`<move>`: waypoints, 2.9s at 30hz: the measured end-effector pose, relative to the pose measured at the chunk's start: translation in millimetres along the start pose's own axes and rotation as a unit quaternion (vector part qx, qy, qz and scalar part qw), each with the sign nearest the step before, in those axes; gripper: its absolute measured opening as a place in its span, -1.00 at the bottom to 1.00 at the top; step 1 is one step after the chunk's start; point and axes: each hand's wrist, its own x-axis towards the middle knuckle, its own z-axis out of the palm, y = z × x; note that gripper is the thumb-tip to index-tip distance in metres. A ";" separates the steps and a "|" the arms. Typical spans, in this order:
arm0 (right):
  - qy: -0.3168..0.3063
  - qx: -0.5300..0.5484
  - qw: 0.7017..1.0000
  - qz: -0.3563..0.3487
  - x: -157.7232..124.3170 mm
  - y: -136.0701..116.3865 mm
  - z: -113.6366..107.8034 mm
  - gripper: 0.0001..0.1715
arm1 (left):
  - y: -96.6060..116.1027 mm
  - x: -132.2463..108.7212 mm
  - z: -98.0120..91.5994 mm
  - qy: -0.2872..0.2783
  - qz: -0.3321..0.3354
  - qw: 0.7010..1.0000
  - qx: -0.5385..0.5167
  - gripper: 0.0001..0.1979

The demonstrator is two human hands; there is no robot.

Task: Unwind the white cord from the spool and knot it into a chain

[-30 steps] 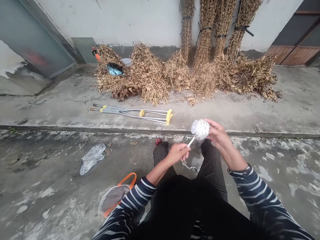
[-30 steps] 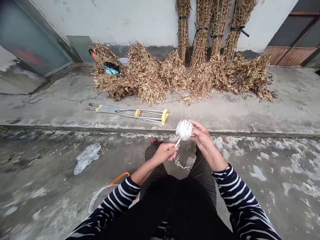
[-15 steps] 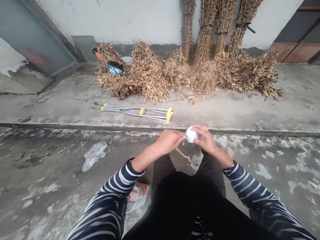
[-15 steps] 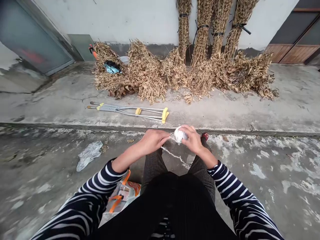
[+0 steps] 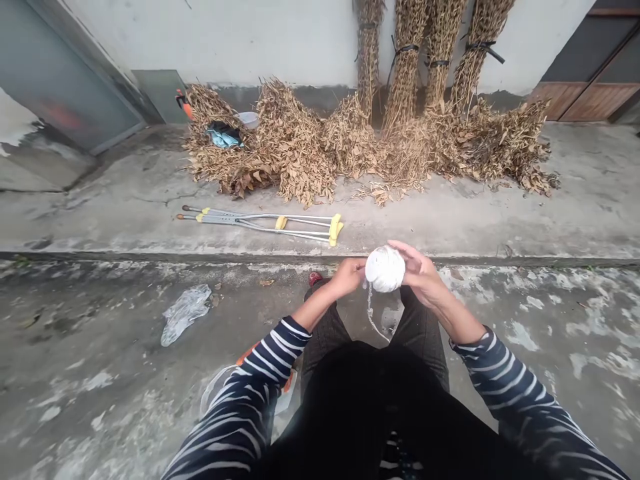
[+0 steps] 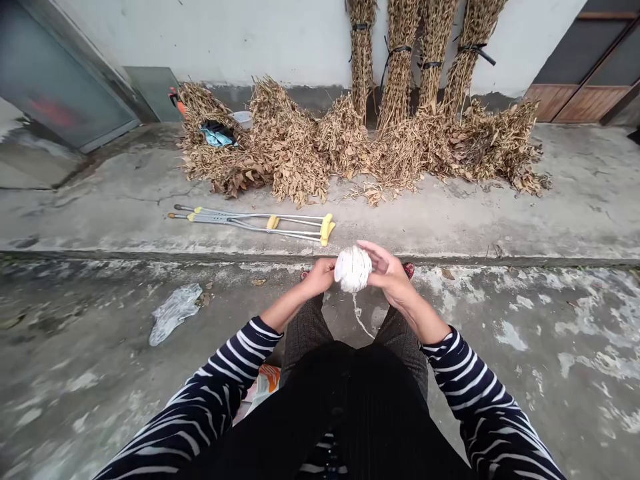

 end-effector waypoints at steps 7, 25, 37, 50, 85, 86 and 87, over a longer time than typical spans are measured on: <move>0.071 -0.072 0.991 -0.087 29.8 -13.5 -15.7 -0.32 | 12.6 -16.9 10.2 -0.094 -0.004 0.994 -0.051 -0.61; 0.020 -0.432 0.831 -0.351 91.5 -38.8 -23.1 -0.31 | 113.7 -11.8 -49.2 -0.048 0.036 0.995 0.075 -0.62; -0.092 -0.321 0.933 -0.133 74.2 -43.3 -25.9 -0.29 | 118.0 41.3 -69.4 0.047 0.129 0.978 0.157 -0.67; -0.075 -0.082 0.992 -0.062 49.8 -34.9 -7.6 -0.19 | 31.3 52.4 -29.0 0.088 0.043 0.995 0.029 -0.76; 0.111 0.059 0.954 -0.272 53.5 -148.5 -38.7 -0.61 | -84.9 16.2 -30.6 0.057 -0.168 0.978 0.112 -0.70; 0.120 0.067 0.949 -0.283 50.4 -154.8 -39.5 -0.62 | -85.7 22.0 -42.2 0.076 -0.172 0.974 0.126 -0.71; 0.127 0.080 0.944 -0.295 47.1 -160.3 -39.5 -0.64 | -85.2 28.8 -54.8 0.094 -0.176 0.970 0.141 -0.72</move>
